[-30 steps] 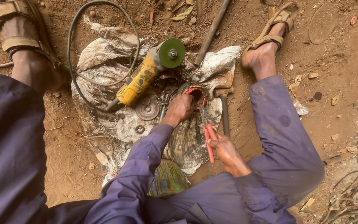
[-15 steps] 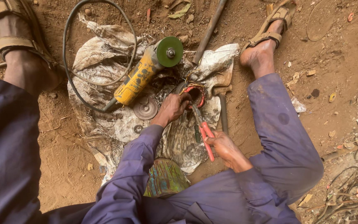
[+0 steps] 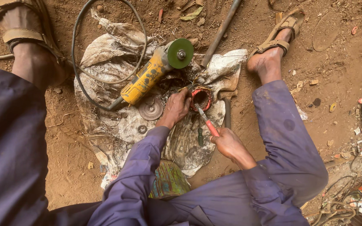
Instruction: The person sits on the ground and uses pliers to pull and adjust copper windings inside a cylindrical motor stator. The person repeatedly pulls, twists, and repositions the wires with both hands and the pliers.
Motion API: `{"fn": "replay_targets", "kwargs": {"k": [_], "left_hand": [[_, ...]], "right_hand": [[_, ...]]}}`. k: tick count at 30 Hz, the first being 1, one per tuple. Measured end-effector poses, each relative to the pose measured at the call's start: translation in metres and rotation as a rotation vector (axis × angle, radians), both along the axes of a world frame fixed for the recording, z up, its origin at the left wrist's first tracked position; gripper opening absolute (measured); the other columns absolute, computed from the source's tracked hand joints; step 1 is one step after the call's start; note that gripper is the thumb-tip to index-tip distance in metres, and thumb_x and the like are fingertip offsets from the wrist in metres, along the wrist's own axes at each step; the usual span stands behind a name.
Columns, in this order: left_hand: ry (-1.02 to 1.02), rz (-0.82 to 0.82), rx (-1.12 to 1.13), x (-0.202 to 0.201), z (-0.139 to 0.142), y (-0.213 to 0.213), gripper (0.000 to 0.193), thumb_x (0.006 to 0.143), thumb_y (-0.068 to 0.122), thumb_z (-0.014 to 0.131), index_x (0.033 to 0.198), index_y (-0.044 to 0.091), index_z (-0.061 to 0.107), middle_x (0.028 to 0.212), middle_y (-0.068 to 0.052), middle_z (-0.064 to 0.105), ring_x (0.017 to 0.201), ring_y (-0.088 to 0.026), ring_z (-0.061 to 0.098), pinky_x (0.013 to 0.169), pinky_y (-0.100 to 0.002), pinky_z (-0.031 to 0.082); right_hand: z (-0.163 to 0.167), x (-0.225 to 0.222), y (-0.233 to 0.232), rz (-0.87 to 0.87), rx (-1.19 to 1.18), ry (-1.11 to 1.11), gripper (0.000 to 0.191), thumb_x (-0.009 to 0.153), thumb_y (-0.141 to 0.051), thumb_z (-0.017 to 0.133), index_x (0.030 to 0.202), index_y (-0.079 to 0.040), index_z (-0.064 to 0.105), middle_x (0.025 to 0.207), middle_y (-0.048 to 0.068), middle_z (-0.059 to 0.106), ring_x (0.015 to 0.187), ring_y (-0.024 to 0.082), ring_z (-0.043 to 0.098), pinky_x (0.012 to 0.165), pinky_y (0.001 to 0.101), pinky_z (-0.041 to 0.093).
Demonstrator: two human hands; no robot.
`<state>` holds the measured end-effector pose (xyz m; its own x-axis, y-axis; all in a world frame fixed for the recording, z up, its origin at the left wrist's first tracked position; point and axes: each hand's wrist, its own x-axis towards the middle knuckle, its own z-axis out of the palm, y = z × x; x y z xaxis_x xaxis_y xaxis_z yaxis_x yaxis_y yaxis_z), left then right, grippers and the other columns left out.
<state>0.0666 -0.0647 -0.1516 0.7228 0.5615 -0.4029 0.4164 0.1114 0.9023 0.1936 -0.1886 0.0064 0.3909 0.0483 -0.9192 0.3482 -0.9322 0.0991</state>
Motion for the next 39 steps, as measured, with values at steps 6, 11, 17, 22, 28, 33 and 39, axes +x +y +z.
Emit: {"fn": "replay_targets", "kwargs": {"k": [6, 11, 17, 22, 28, 33, 39], "left_hand": [[0.059, 0.023, 0.044, 0.016, 0.013, 0.008, 0.020, 0.101, 0.016, 0.061, 0.100, 0.000, 0.048, 0.066, -0.023, 0.064, 0.052, -0.035, 0.059, 0.050, -0.048, 0.049], [0.238, -0.037, 0.108, 0.031, 0.011, 0.012, 0.035, 0.096, 0.030, 0.069, 0.099, 0.001, 0.048, 0.066, -0.023, 0.065, 0.053, -0.033, 0.062, 0.047, -0.048, 0.049], [0.367, -0.116, -0.070, 0.037, -0.001, 0.002, 0.034, 0.101, 0.034, 0.061, 0.104, 0.002, 0.049, 0.070, -0.025, 0.066, 0.061, -0.038, 0.067, 0.055, -0.051, 0.055], [0.283, -0.067, 0.086, 0.033, -0.011, -0.009, 0.027, 0.100, 0.032, 0.061, 0.107, 0.007, 0.055, 0.081, -0.029, 0.067, 0.075, -0.050, 0.065, 0.066, -0.061, 0.051], [0.187, -0.063, 0.108, 0.027, -0.016, -0.007, 0.034, 0.098, 0.034, 0.065, 0.107, 0.004, 0.055, 0.078, -0.025, 0.069, 0.070, -0.046, 0.067, 0.062, -0.057, 0.051], [0.050, -0.297, 0.237, 0.014, -0.007, -0.013, 0.014, 0.095, 0.017, 0.057, 0.100, 0.008, 0.066, 0.073, -0.020, 0.068, 0.060, -0.037, 0.067, 0.056, -0.050, 0.053], [0.086, -0.421, 0.354, 0.025, -0.012, -0.022, 0.024, 0.098, 0.009, 0.047, 0.081, 0.006, 0.063, 0.072, -0.018, 0.062, 0.066, -0.030, 0.064, 0.062, -0.046, 0.054]], "right_hand": [[-0.002, 0.001, 0.008, -0.018, 0.001, 0.009, 0.025, 0.088, -0.023, 0.067, 0.087, 0.002, 0.064, 0.074, 0.014, 0.062, 0.065, 0.023, 0.061, 0.066, 0.0461, 0.049], [-0.005, 0.006, -0.006, 0.093, -0.005, 0.036, 0.031, 0.095, -0.031, 0.062, 0.089, 0.000, 0.065, 0.070, 0.007, 0.058, 0.061, 0.020, 0.058, 0.062, 0.0443, 0.050], [0.007, -0.013, -0.019, -0.250, -0.038, 0.051, 0.016, 0.097, -0.022, 0.056, 0.102, -0.007, 0.057, 0.068, 0.005, 0.058, 0.055, 0.020, 0.057, 0.050, 0.0388, 0.051], [0.101, -0.002, -0.036, -0.604, 0.331, 0.035, 0.027, 0.092, -0.023, 0.065, 0.110, -0.004, 0.068, 0.065, 0.000, 0.058, 0.054, 0.011, 0.055, 0.047, 0.0272, 0.046], [0.082, 0.019, -0.057, -0.771, 0.264, 0.068, 0.038, 0.096, -0.018, 0.058, 0.132, -0.008, 0.062, 0.090, -0.001, 0.061, 0.066, 0.008, 0.055, 0.056, 0.0245, 0.045], [0.026, -0.001, -0.060, -0.893, 0.171, 0.204, 0.050, 0.095, -0.016, 0.054, 0.144, -0.015, 0.059, 0.107, 0.000, 0.065, 0.072, 0.012, 0.046, 0.058, 0.0308, 0.038], [0.013, -0.004, -0.057, -0.804, 0.078, 0.147, 0.049, 0.097, -0.018, 0.052, 0.146, -0.017, 0.056, 0.108, 0.001, 0.061, 0.093, 0.014, 0.056, 0.079, 0.0371, 0.049]]}}
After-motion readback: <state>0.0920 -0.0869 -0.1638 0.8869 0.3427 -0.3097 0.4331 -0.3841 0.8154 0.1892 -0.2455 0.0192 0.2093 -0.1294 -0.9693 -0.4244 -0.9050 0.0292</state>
